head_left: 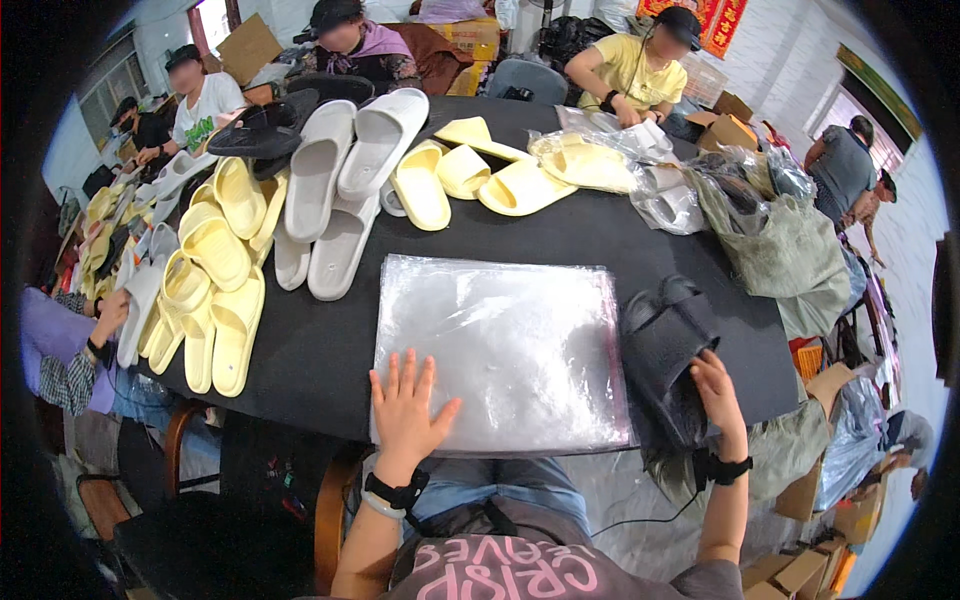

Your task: The recorder packs multiple pairs of plastic sandals into plastic bags and then places the bags into a large sack.

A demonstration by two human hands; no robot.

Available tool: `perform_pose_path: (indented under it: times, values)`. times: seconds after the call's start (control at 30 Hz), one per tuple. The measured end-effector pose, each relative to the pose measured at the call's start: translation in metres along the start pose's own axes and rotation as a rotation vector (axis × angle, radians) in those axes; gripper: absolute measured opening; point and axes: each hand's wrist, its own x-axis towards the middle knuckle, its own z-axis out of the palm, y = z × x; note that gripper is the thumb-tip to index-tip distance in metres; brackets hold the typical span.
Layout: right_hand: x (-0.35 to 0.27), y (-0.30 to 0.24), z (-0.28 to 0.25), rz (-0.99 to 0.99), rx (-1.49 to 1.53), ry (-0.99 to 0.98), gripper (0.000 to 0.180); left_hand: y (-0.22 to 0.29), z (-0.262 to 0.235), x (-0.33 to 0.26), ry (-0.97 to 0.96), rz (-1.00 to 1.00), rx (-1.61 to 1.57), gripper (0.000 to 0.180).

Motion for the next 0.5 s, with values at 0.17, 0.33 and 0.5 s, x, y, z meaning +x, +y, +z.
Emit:
perform_pose_path:
  times: [0.17, 0.33, 0.5]
  values:
    - [-0.042, -0.089, -0.003, 0.042, 0.23, 0.338, 0.026, 0.003, 0.003, 0.004, -0.018, 0.006, 0.022, 0.069]
    - [-0.034, -0.206, 0.062, -0.501, 0.016, 0.049, 0.032, -0.003, 0.006, 0.001, 0.032, -0.001, 0.062, 0.067]
    - [-0.006, -0.231, 0.149, -0.5, -0.059, 0.037, 0.037, -0.021, 0.031, -0.005, -0.111, -0.005, -0.141, 0.061]
